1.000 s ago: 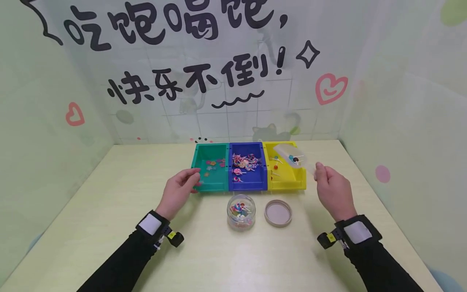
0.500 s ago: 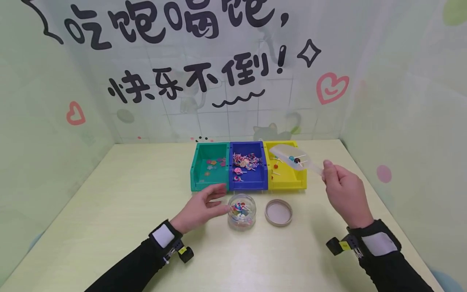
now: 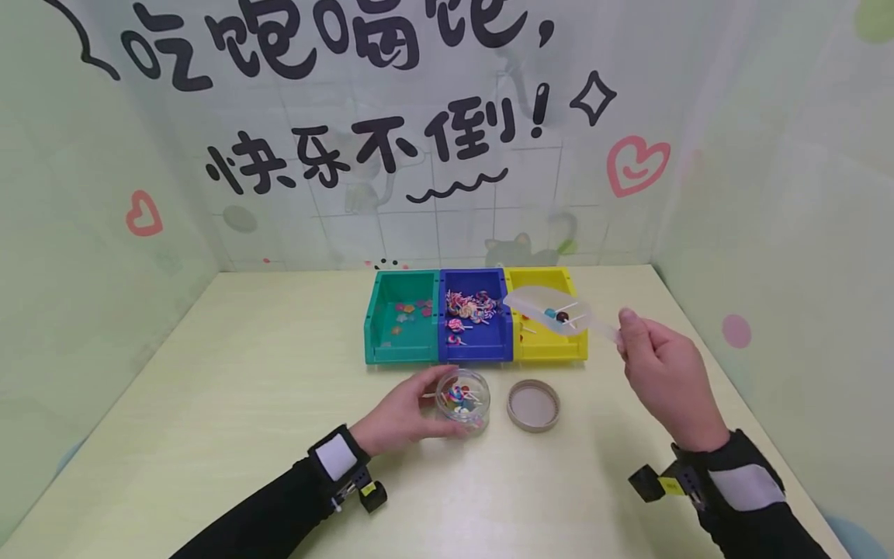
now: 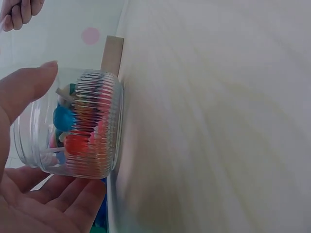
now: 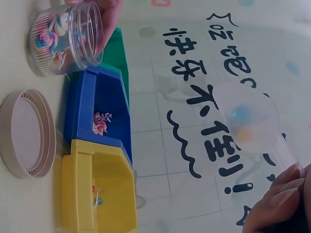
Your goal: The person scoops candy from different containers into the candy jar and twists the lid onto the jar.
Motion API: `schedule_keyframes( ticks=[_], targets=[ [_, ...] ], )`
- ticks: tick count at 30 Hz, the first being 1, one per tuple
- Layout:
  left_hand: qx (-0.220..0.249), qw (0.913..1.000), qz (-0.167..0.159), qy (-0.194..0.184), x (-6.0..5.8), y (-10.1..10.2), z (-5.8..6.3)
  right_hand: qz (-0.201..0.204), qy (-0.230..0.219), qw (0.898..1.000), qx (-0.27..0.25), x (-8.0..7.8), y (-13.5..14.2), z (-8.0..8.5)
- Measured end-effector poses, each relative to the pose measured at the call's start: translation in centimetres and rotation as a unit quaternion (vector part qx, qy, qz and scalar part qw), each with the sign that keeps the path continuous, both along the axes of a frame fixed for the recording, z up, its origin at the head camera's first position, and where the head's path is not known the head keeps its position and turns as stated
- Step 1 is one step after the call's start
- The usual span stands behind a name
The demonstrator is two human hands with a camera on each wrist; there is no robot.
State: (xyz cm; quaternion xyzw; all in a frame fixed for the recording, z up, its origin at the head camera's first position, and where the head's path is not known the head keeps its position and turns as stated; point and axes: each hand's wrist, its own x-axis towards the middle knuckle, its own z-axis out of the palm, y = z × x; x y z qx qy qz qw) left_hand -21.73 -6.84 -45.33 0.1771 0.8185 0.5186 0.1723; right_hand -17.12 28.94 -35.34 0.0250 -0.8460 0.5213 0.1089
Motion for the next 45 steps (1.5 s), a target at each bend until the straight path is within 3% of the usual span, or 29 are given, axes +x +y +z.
schedule_keyframes(
  ticks=[18,24,32,45],
  targets=[
    [-0.02,0.9998,0.001,-0.002,0.1,0.0,0.1,0.063,-0.059,0.993,0.078,1.1,-1.6,0.3],
    [-0.021,0.9998,-0.003,-0.003,0.0,0.0,0.2,0.074,-0.084,0.985,0.13,1.1,-2.2,0.2],
    [-0.018,0.9998,-0.005,-0.004,-0.1,-0.1,0.4,0.079,-0.08,0.975,0.191,1.1,-3.3,0.3],
    [-0.022,0.9997,-0.004,-0.001,-0.1,-0.2,0.3,0.074,-0.085,0.973,0.202,1.5,-3.5,0.4]
  ],
)
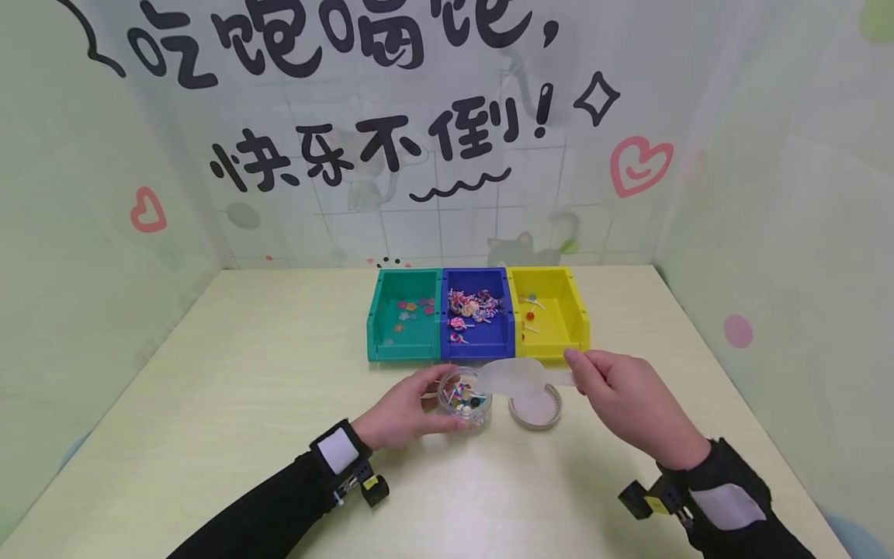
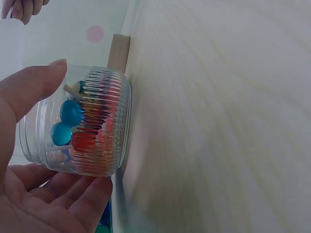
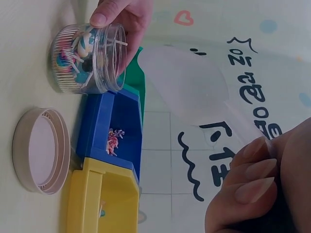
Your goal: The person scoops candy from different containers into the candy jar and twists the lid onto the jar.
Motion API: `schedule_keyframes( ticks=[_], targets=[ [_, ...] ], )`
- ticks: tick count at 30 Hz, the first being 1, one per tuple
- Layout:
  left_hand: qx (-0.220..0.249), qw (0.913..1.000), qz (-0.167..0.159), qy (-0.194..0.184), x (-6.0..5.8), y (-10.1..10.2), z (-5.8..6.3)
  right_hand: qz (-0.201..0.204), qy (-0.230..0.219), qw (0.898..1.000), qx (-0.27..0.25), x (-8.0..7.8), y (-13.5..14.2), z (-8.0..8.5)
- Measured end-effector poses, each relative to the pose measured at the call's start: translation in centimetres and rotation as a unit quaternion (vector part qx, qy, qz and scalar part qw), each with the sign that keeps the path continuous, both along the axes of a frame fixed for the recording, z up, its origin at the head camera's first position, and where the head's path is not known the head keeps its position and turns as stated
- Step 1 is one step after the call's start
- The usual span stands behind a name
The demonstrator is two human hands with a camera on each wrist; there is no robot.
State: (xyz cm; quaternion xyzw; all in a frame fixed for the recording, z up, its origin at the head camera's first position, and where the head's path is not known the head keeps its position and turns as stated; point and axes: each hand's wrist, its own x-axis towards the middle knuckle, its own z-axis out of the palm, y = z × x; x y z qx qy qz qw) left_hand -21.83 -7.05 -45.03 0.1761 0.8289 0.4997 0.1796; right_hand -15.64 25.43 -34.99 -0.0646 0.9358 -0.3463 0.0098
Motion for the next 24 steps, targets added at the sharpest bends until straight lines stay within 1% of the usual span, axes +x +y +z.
schedule_keyframes(
  ticks=[4,11,17,24],
  targets=[
    [-0.003,1.0,0.001,-0.005,0.1,0.1,-0.1,-0.003,-0.006,1.0,-0.01,0.0,0.1,-0.2],
    [0.013,0.9998,-0.002,-0.014,0.1,0.0,-0.3,-0.001,-0.018,1.0,-0.024,-0.1,0.3,-0.6],
    [0.02,0.9997,-0.003,-0.01,0.0,0.0,-0.5,-0.002,-0.048,0.997,-0.057,-0.3,0.5,-0.9],
    [0.027,0.9996,-0.004,0.004,-0.1,0.0,-0.6,0.007,-0.086,0.991,-0.105,-0.3,0.6,-1.1]
  ],
)
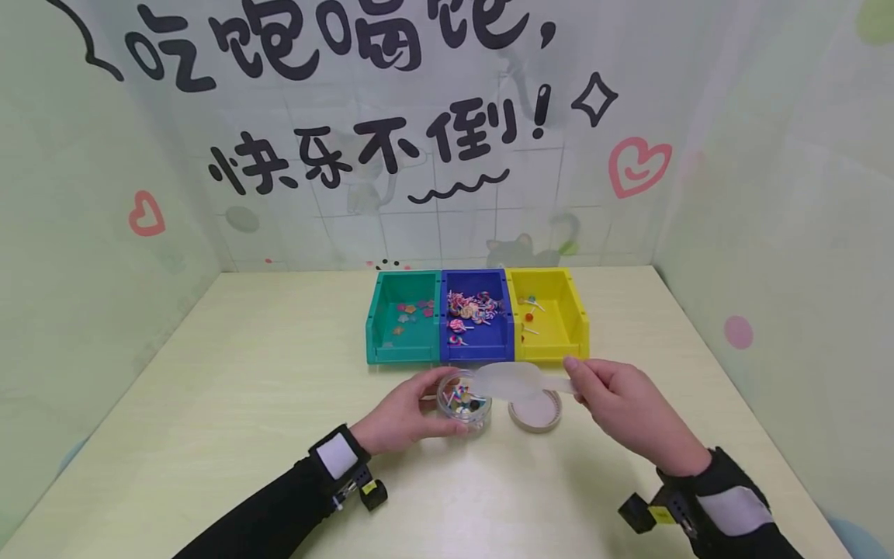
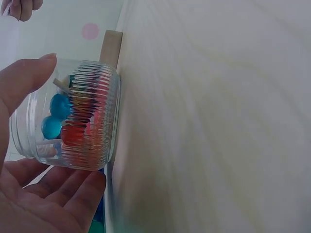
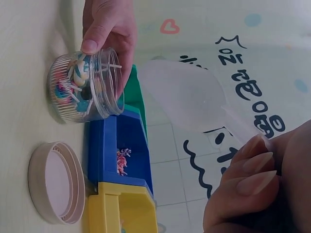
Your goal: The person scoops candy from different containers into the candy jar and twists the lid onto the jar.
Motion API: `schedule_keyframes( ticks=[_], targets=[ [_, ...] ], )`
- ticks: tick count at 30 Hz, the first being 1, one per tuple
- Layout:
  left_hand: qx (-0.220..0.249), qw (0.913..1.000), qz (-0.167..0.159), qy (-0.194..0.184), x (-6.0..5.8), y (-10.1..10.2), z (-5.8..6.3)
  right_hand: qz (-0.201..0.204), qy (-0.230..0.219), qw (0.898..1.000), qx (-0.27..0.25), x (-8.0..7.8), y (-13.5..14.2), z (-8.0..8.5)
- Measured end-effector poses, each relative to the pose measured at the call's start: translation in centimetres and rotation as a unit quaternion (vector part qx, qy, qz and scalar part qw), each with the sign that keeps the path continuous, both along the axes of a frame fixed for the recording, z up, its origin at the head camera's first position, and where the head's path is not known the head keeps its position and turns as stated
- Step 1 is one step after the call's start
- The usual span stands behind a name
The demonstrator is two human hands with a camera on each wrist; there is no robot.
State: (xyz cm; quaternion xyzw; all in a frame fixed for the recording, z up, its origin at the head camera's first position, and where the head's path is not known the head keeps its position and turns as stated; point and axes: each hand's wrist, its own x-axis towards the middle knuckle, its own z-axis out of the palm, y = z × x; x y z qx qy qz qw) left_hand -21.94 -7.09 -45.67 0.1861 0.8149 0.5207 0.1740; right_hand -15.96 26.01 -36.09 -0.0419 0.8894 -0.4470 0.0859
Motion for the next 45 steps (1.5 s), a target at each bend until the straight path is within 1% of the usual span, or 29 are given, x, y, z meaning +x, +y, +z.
schedule_keyframes(
  ticks=[7,11,16,20,23,25,33,36,39,42,45],
  targets=[
    [0.002,1.0,-0.002,-0.003,-0.1,0.0,0.0,0.008,-0.006,1.0,-0.017,0.1,0.2,-0.3],
    [-0.002,1.0,0.002,-0.007,0.0,0.0,0.2,0.011,-0.006,1.0,-0.017,0.2,0.2,-0.3],
    [-0.003,0.9999,0.008,-0.009,0.2,-0.1,0.5,0.025,-0.006,1.0,-0.014,0.3,0.2,-0.4],
    [-0.003,0.9999,0.012,0.001,0.3,-0.3,0.7,0.031,-0.011,0.999,-0.014,0.3,0.1,-0.3],
    [0.0,0.9999,0.013,0.006,0.4,-0.5,0.7,0.037,-0.008,0.999,-0.017,0.4,0.0,-0.3],
    [0.001,0.9999,0.015,0.003,0.4,-0.6,0.7,0.041,-0.005,0.999,-0.019,0.5,0.0,-0.3],
    [-0.005,0.9997,0.021,0.011,0.3,-0.9,1.3,0.055,0.019,0.998,-0.033,0.7,-0.1,-0.1],
    [0.002,0.9994,0.032,0.016,0.2,-1.0,1.6,0.053,0.033,0.998,-0.03,0.8,-0.2,0.1],
    [0.011,0.9981,0.053,0.03,0.0,-1.3,2.1,0.041,0.05,0.998,-0.022,0.8,-0.4,0.4],
    [0.02,0.9942,0.086,0.062,-0.3,-1.8,2.7,0.031,0.068,0.997,-0.018,0.8,-0.5,0.7],
    [0.029,0.9871,0.126,0.095,-0.9,-2.5,3.4,0.028,0.081,0.996,-0.018,0.8,-0.7,1.0]
  ],
)
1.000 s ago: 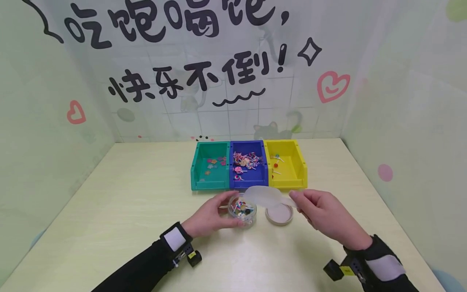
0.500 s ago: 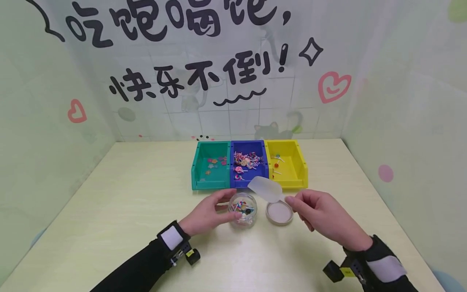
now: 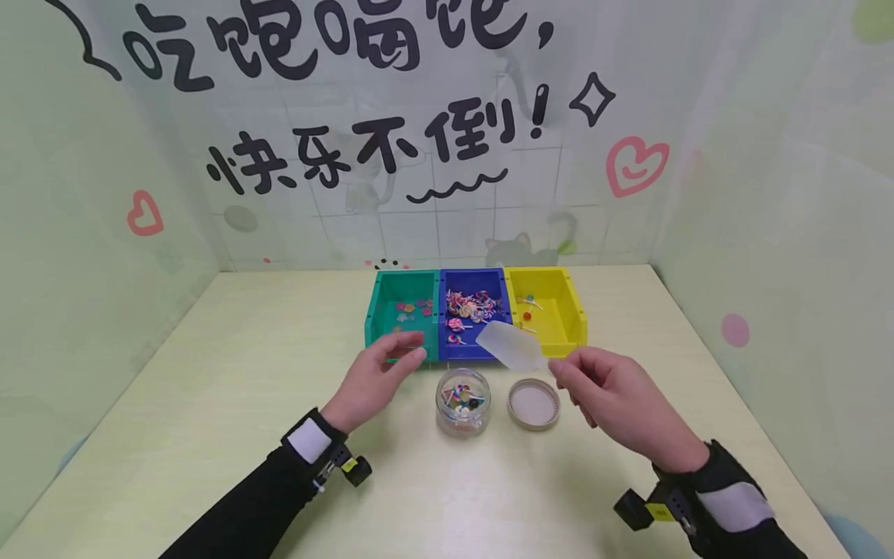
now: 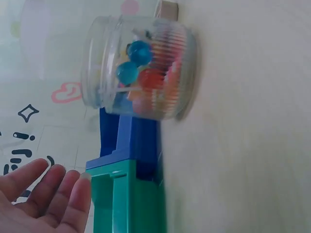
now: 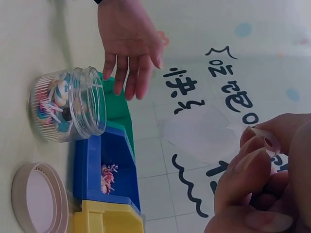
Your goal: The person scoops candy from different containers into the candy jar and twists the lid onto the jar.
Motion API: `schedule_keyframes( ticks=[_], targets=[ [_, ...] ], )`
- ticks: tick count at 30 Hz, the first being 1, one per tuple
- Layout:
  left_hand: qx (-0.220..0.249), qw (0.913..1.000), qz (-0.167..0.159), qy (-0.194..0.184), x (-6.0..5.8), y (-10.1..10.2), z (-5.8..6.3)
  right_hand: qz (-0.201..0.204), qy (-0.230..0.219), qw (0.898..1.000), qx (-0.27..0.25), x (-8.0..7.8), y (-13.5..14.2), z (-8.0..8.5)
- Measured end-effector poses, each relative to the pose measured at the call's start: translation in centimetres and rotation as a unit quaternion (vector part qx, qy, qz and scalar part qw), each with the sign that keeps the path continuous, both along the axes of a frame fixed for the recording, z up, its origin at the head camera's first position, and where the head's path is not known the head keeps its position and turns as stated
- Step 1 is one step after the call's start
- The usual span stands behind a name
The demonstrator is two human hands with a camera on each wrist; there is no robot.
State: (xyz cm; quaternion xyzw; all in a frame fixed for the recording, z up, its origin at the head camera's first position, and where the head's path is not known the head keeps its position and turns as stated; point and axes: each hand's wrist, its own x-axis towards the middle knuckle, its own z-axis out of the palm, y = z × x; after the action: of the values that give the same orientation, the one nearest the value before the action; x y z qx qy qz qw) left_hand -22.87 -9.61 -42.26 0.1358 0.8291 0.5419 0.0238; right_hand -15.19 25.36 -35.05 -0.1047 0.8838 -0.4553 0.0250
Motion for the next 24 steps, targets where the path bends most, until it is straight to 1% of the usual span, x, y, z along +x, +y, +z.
schedule_keyframes(
  ticks=[4,9,12,16,20,24],
  targets=[
    [0.016,0.9984,0.044,0.03,-0.9,-1.3,1.1,-0.003,0.012,1.0,0.0,-0.2,-0.2,0.5],
    [0.027,0.9958,0.075,0.047,-2.2,-2.9,1.7,-0.005,0.017,1.0,-0.007,-0.8,-0.6,1.1],
    [0.031,0.9939,0.094,0.05,-3.0,-3.7,1.6,-0.002,0.021,1.0,-0.013,-1.2,-0.8,1.4],
    [0.023,0.9907,0.124,0.051,-4.1,-4.4,1.1,-0.006,0.025,1.0,-0.009,-1.6,-1.1,2.0],
    [-0.002,0.9872,0.152,0.048,-5.2,-4.8,0.5,-0.015,0.026,1.0,-0.005,-2.1,-1.3,2.6],
    [-0.023,0.9841,0.173,0.034,-6.2,-5.2,-0.1,-0.013,0.029,0.999,-0.011,-2.7,-1.5,3.1]
  ],
)
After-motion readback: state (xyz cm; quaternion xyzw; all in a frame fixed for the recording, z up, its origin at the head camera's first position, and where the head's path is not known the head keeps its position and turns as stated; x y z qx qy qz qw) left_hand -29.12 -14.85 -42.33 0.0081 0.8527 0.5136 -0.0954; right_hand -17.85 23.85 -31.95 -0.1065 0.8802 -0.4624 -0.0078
